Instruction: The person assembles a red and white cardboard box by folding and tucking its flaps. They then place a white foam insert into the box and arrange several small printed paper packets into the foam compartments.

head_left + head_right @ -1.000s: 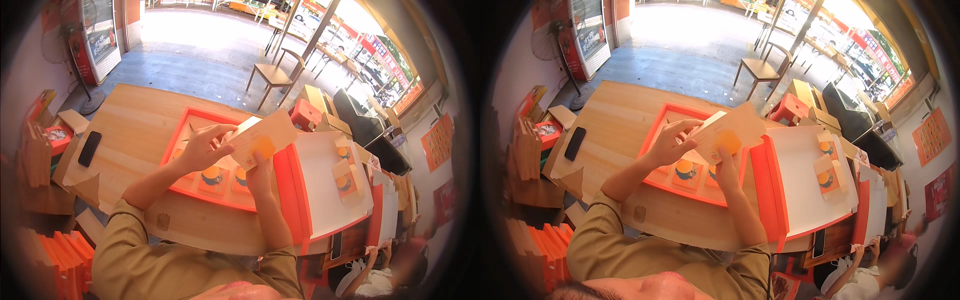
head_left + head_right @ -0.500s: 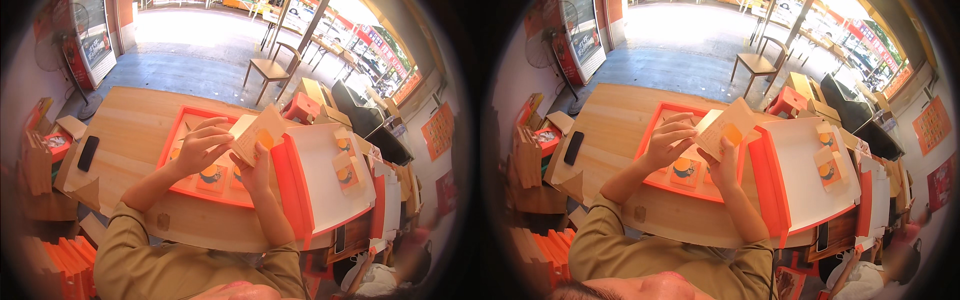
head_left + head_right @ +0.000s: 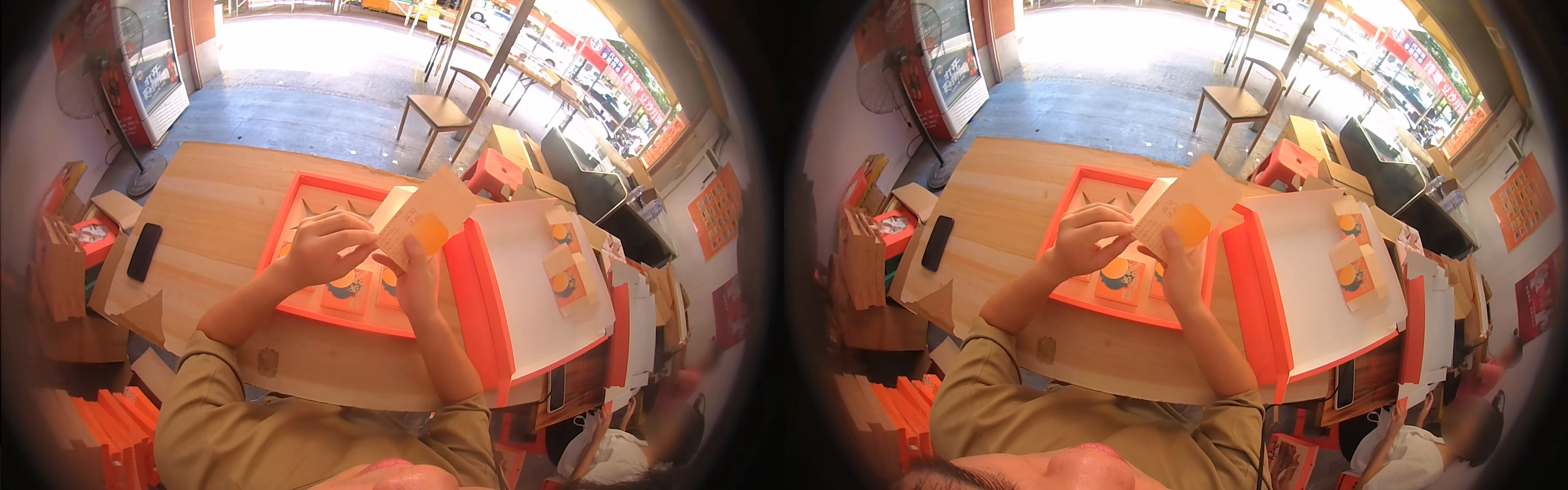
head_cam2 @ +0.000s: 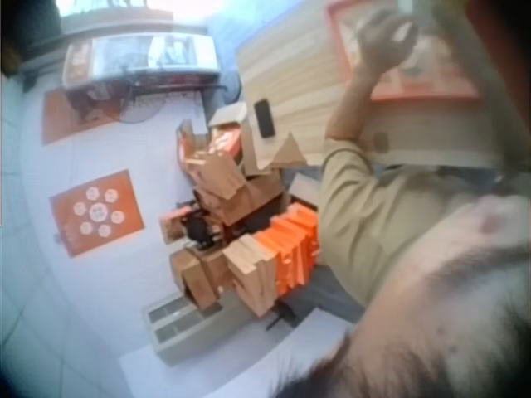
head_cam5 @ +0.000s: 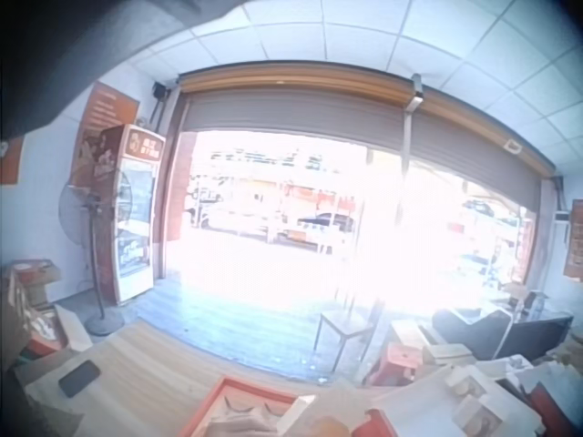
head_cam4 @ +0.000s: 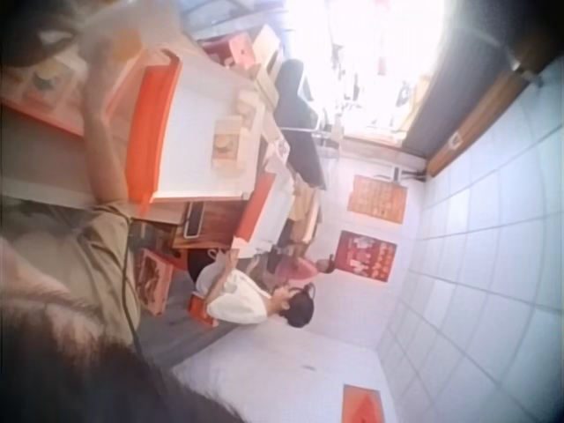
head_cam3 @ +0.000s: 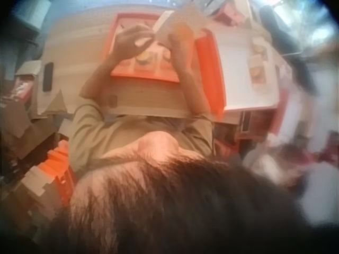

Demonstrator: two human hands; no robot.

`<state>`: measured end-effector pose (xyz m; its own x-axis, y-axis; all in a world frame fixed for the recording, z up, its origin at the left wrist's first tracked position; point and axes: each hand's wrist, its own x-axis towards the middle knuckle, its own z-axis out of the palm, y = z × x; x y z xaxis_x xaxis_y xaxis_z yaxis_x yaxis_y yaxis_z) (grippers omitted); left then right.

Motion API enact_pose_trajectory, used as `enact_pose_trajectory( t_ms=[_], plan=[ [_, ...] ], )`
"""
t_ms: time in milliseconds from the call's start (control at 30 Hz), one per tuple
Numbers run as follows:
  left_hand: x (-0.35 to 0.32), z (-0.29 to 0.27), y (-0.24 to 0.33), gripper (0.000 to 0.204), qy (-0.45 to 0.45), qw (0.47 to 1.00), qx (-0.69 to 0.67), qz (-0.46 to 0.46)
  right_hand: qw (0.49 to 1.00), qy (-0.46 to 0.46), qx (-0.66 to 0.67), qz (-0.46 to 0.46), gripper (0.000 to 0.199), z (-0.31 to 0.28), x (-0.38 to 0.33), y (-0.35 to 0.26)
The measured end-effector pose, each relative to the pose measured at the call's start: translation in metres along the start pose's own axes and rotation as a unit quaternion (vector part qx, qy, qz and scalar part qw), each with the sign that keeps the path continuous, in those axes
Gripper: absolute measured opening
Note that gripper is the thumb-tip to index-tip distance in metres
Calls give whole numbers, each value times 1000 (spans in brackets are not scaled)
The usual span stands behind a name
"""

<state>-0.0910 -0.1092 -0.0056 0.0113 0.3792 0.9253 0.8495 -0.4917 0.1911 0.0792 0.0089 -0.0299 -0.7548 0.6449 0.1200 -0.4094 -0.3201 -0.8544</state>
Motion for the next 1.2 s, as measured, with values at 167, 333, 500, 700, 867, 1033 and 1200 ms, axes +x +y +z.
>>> enact_pose_trajectory(
  t_ms=[167, 333, 500, 700, 867, 1033, 1200],
  plan=[
    [11, -11, 10, 56, -20, 981, -95, -167, 970, -53, -203, -120, 58, -20, 10, 0],
    [3, -11, 4, 65, -101, 947, -175, -249, 935, -58, -251, -243, 73, -15, 9, 0],
    [4, -11, 0, 58, -104, 978, -139, -120, 729, -98, -443, -512, 80, -32, 25, -11],
    [1, -10, -2, 45, -130, 981, -142, -16, 664, -128, -487, -552, 76, -46, 29, -21],
    [5, -8, 11, 33, -42, 957, -265, -114, 637, -133, -516, -557, 91, -45, 28, -21],
    [-4, -3, 11, 28, -15, 960, -239, -143, 632, -115, -507, -575, 113, -40, 29, -18],
    [8, -6, 15, 31, -40, 976, -166, -138, 606, -115, -507, -601, 97, -31, 25, -23]
  ],
)
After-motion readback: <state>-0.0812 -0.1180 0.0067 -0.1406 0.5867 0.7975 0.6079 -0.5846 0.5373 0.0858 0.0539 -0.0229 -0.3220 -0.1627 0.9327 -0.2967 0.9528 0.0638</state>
